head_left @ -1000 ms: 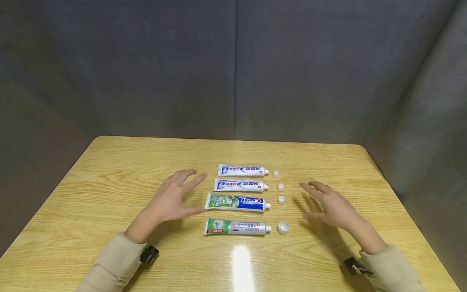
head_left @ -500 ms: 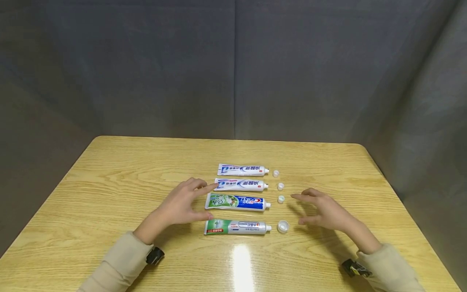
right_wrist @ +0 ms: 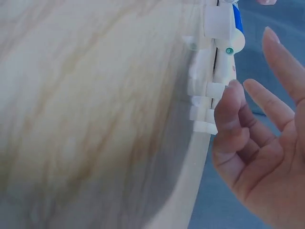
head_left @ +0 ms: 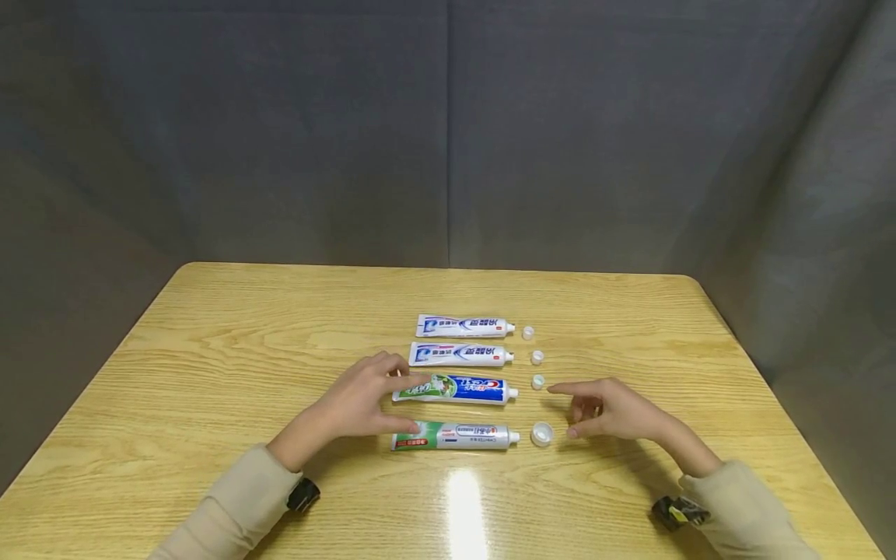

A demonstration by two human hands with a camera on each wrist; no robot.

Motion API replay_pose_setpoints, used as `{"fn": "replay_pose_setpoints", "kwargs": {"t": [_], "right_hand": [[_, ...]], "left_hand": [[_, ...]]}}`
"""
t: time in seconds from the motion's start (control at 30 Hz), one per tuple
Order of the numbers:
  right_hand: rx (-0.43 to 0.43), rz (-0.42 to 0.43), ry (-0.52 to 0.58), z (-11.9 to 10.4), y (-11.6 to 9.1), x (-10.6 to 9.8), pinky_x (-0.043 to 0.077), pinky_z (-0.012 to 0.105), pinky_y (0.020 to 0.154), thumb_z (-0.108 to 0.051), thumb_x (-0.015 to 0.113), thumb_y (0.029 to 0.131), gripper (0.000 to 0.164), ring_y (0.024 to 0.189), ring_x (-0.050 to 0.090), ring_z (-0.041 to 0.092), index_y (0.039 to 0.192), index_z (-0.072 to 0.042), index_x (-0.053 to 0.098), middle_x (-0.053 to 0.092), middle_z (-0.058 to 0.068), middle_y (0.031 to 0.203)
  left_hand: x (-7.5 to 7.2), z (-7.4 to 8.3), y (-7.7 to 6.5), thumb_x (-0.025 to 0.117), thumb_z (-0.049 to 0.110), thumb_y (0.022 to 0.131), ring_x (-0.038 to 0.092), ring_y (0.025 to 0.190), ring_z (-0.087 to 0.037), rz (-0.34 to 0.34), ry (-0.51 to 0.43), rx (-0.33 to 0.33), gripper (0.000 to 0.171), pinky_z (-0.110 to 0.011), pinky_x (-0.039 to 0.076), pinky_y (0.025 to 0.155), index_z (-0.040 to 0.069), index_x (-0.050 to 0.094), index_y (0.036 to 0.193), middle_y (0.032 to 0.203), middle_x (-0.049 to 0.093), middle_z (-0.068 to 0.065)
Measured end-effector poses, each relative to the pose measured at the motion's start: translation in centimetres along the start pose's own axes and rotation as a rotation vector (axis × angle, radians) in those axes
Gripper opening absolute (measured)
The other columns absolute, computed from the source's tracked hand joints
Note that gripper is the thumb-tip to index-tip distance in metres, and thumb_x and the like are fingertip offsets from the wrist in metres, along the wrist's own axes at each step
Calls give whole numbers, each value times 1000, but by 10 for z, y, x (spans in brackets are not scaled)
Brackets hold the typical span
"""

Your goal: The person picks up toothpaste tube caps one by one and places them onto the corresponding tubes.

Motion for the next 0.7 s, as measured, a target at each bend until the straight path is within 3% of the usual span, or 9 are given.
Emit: {"fn": "replay_pose_setpoints", "kwargs": {"t": [0.3,0.5,0.7], "right_hand": [[-6,-125,244,8,5,12,49,26,54,-13,70,79,59,61,55,5,126,14,44,62,5,73],[-20,-169,281,9,9,18,48,23,53,-13,70,79,59,61,52,3,125,14,44,60,6,72],[-3,-209,301,9,14,23,47,22,53,-11,70,78,60,60,51,2,125,15,44,59,7,70]], "left_hand": [[6,7,8,73,52,67,44,70,-9,-37,-14,55,62,-20,37,58,19,63,118,88,57,0],[12,11,13,73,52,67,45,66,-8,-81,-37,56,63,-19,37,55,17,63,118,84,59,-2],[20,14,16,72,53,67,32,55,-4,-143,-81,45,64,-17,25,45,17,62,119,68,53,1]]}}
Point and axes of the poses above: each hand's wrist, its own y-axis towards the middle knuckle, its own x-axis out of the palm, z = x × y, the point moved 6 cm from there along y, towards the middle knuckle
